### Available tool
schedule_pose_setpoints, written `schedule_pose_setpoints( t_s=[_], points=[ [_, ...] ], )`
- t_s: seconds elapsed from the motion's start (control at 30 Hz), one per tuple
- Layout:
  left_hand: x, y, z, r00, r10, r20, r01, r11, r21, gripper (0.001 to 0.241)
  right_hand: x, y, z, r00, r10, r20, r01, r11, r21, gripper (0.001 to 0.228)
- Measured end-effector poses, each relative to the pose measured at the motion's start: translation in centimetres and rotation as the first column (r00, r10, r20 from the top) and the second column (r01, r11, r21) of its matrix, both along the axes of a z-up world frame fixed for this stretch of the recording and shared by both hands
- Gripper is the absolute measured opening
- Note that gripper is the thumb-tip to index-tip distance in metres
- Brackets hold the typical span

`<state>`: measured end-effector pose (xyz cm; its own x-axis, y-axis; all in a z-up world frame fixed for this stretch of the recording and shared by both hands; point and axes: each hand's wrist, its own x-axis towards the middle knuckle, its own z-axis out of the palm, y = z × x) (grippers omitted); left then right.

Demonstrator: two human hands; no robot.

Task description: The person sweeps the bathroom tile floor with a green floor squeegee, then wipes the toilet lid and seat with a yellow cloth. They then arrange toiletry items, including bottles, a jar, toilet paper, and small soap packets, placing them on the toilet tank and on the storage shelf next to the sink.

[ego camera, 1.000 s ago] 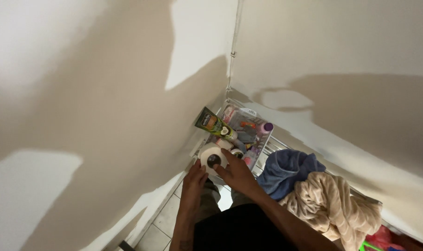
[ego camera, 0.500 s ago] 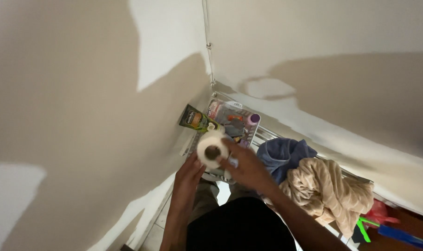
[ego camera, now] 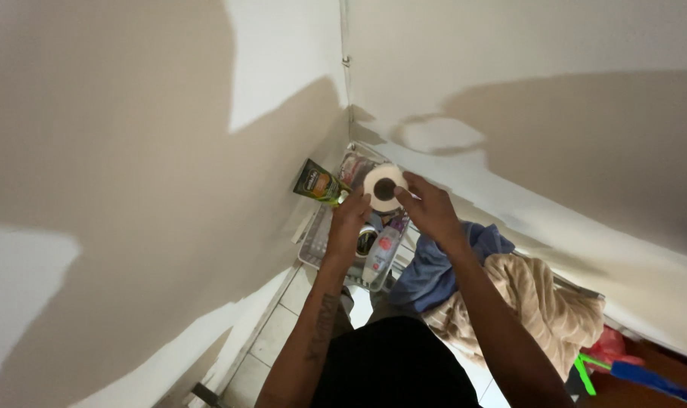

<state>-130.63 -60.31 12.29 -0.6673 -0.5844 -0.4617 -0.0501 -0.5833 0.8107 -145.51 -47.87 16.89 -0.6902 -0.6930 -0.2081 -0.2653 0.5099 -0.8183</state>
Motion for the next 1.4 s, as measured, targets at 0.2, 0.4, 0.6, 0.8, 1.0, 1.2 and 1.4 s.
schedule_pose_setpoints(
  t_s=[0.2,0.4,0.6,0.8,1.0,1.2,1.4],
  points=[
    [7.6,3.5,-4.9,0.971,-0.157,0.181,0.209,0.924,-0.319,0.046,5.8,3.6,1.7,0.921,-0.053,-0.385,0.017,0.995,-0.098,0.048],
    [8.4,6.1,0.1,0.802,-0.309,0.511,0.529,0.765,-0.368,0.037,9.1,4.7,-4.8,0.942,0.156,-0.296,-0.15,0.988,0.045,0.047],
    [7.8,7.5,0.7,0.881,-0.167,0.442,0.439,0.635,-0.635,0.026,9.5,4.0,-5.5,0.937,0.168,-0.305,-0.183,0.983,-0.019,0.05],
    [7.4,6.6,2.3,0.805,-0.139,0.577,0.504,0.673,-0.541,0.026,7.1,4.3,-5.9,0.977,0.19,-0.094,-0.198,0.976,-0.091,0.033],
    [11.3,4.2,-2.6,0.916,0.035,0.401,0.251,0.729,-0.637,0.029,5.1,4.4,-5.9,0.982,0.177,0.068,-0.176,0.984,-0.015,0.026],
    [12.5,1.3,6.0,0.863,0.223,0.452,0.126,0.773,-0.622,0.027,4.3,4.2,-4.9,0.993,0.106,-0.043,-0.108,0.993,-0.037,0.026],
    [12.2,-0.4,2.9,0.865,0.28,0.416,0.185,0.593,-0.783,0.034,4.7,3.2,-3.7,0.986,0.153,-0.064,-0.155,0.987,-0.041,0.025]
  ],
)
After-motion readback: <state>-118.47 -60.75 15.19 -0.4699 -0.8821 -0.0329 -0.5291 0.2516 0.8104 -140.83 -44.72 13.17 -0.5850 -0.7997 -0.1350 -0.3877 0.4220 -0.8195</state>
